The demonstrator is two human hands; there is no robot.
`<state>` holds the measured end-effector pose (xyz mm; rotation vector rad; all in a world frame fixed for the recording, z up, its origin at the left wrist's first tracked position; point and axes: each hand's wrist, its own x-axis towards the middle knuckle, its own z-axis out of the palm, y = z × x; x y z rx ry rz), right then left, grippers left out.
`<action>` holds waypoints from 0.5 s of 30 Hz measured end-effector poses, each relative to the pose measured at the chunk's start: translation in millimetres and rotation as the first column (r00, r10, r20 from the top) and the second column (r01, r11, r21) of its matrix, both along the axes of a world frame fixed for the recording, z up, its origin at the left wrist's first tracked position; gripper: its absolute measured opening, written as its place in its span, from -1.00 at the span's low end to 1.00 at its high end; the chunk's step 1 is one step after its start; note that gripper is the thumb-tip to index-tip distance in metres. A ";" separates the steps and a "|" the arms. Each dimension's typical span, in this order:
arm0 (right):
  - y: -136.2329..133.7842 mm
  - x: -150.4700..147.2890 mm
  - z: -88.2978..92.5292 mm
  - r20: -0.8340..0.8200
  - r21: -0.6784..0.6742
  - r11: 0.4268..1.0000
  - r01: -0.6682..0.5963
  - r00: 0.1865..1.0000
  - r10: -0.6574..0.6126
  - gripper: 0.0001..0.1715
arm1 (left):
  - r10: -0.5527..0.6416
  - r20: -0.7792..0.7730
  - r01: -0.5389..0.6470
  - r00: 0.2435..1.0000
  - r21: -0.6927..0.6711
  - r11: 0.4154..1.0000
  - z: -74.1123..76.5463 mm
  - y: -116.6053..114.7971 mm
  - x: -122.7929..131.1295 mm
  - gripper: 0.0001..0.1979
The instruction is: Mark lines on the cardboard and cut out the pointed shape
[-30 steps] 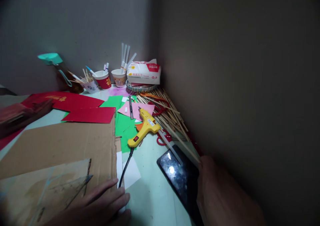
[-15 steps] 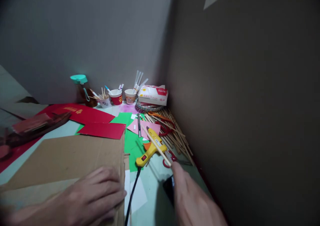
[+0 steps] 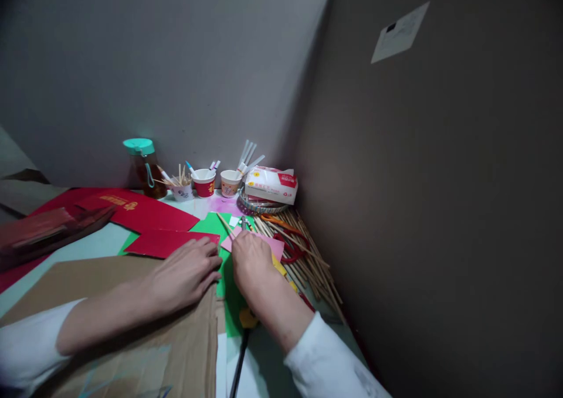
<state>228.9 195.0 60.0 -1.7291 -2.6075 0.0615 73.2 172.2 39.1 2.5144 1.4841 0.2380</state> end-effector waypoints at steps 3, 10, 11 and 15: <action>9.7 -8.8 0.8 0.027 -0.085 0.993 0.078 0.997 -0.076 -0.66 | 0.090 0.186 -0.062 0.978 -0.150 0.987 -1.2 25.3 -8.9 -0.81; -0.6 -9.1 -4.5 -0.136 -0.200 0.964 0.176 0.969 -0.205 -0.67 | 0.525 0.565 -0.020 0.637 -0.668 0.744 -7.7 47.3 -12.5 -0.68; -5.4 -10.6 -5.7 -0.177 -0.208 0.963 0.169 0.962 -0.207 -0.67 | 0.573 0.582 0.002 0.577 -0.703 0.712 -8.0 46.3 -11.6 -0.68; -30.3 -22.8 -7.3 -0.329 -0.210 0.977 0.036 0.939 -0.105 -0.65 | 0.677 0.610 0.027 0.411 -0.751 0.660 -10.8 40.4 -8.0 -0.72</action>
